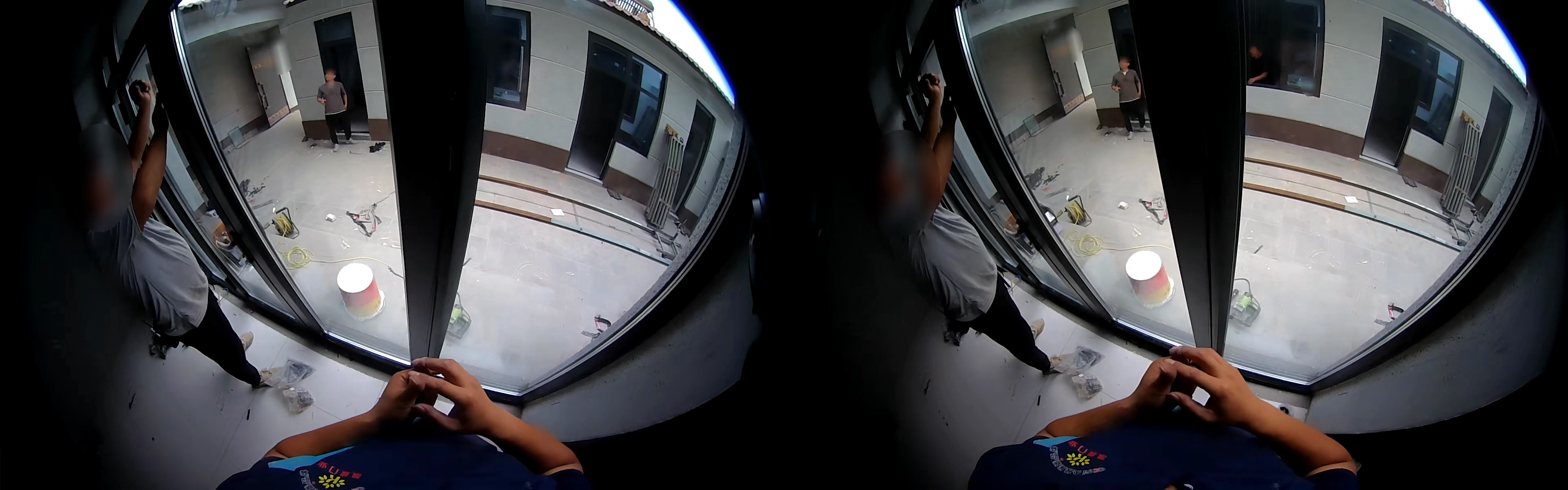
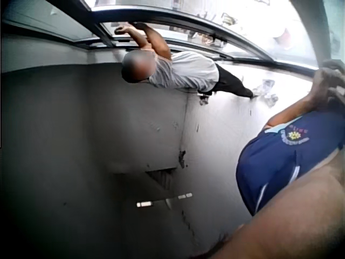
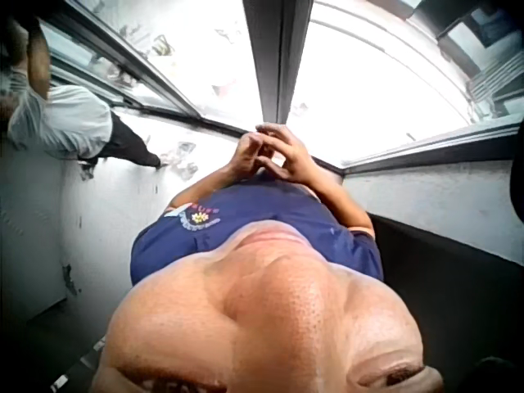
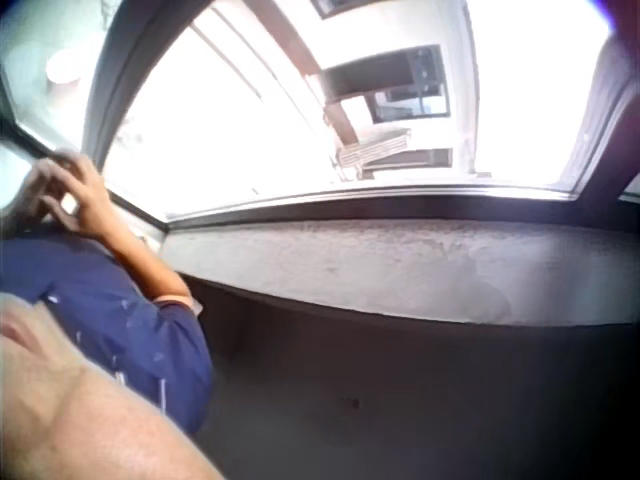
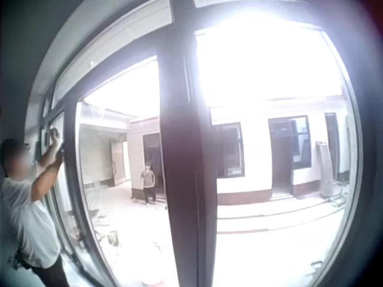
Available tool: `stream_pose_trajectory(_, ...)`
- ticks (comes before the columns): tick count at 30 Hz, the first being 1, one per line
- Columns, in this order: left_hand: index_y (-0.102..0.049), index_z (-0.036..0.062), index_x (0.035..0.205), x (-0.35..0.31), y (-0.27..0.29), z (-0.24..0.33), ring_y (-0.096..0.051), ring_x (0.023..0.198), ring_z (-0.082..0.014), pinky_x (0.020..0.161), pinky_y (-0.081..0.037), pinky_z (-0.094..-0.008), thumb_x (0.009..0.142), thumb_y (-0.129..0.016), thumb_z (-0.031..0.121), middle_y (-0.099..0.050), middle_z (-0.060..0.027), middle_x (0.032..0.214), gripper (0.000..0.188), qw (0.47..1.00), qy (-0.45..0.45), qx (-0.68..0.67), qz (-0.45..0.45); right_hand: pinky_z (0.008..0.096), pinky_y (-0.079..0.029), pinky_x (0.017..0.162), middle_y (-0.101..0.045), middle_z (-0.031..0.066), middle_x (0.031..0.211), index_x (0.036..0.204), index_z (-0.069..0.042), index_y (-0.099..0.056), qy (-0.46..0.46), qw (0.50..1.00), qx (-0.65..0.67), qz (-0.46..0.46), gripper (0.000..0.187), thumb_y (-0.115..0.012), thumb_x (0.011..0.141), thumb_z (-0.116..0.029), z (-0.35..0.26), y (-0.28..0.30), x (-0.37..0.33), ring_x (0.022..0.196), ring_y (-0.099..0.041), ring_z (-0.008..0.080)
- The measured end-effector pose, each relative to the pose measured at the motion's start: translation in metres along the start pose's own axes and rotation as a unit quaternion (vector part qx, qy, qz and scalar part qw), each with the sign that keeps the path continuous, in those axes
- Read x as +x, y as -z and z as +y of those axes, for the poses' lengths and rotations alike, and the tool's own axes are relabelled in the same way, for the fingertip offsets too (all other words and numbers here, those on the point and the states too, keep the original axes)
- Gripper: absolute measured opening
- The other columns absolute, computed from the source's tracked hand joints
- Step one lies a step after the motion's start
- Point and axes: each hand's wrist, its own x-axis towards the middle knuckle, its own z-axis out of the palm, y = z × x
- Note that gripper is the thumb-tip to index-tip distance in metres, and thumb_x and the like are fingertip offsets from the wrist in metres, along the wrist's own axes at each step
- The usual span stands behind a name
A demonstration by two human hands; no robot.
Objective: The person installs a window frame by hand, then uses a rubber mallet to tap the frame into place. The person also uses a utility knife to trim excess material from the frame. The person works with a coworker who is also installing a window frame.
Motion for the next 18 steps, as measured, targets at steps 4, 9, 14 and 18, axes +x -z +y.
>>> stream_pose_trajectory(4, -0.057, 0.0044, 0.088, 0.004, 0.01, -0.007, -0.05, 0.066, -0.0061, 0.054, -0.039, -0.0214, 0.071, -0.05, 0.088, -0.052, 0.0008, 0.076, 0.086, 0.996, 0.021, 0.061, 0.064, 0.0387, -0.053, 0.09, -0.06, 0.014, 0.125, 0.126, -0.016, -0.065, -0.012, 0.999, 0.047, 0.014, 0.045, -0.076, 0.083, -0.014, 0.005, -0.003, 0.005, 0.111, -0.061, 0.0309)
stream_pose_trajectory(9, -0.053, 0.0005, 0.118, 0.025, -0.016, 0.002, -0.059, 0.08, -0.0101, 0.066, -0.048, -0.0216, 0.078, -0.036, 0.086, -0.059, -0.0032, 0.091, 0.096, 0.991, 0.037, 0.029, 0.123, 0.0377, -0.052, 0.089, -0.063, 0.0143, 0.118, 0.105, -0.007, -0.071, 0.024, 0.989, 0.144, 0.015, 0.024, -0.077, 0.082, -0.009, 0.042, 0.021, 0.01, 0.108, -0.063, 0.0296)
stream_pose_trajectory(14, -0.045, 0.0003, 0.134, 0.059, -0.039, -0.001, -0.061, 0.093, -0.0127, 0.079, -0.052, -0.0231, 0.084, -0.033, 0.081, -0.06, -0.0052, 0.103, 0.095, 0.984, 0.058, -0.063, 0.157, 0.0378, -0.05, 0.089, -0.065, 0.0145, 0.114, 0.095, -0.003, -0.072, 0.05, 0.97, 0.237, 0.005, 0.017, -0.078, 0.08, -0.007, 0.077, 0.052, 0.01, 0.108, -0.062, 0.0292)
stream_pose_trajectory(18, -0.052, 0.0034, 0.122, 0.08, -0.056, -0.012, -0.051, 0.072, -0.0044, 0.059, -0.039, -0.017, 0.081, -0.04, 0.082, -0.053, 0.0024, 0.087, 0.09, 0.982, 0.035, -0.075, 0.169, 0.0412, -0.048, 0.091, -0.065, 0.0137, 0.114, 0.09, -0.004, -0.072, 0.134, 0.963, 0.231, 0.045, 0.016, -0.08, 0.077, -0.008, 0.102, 0.071, 0.012, 0.109, -0.061, 0.0293)
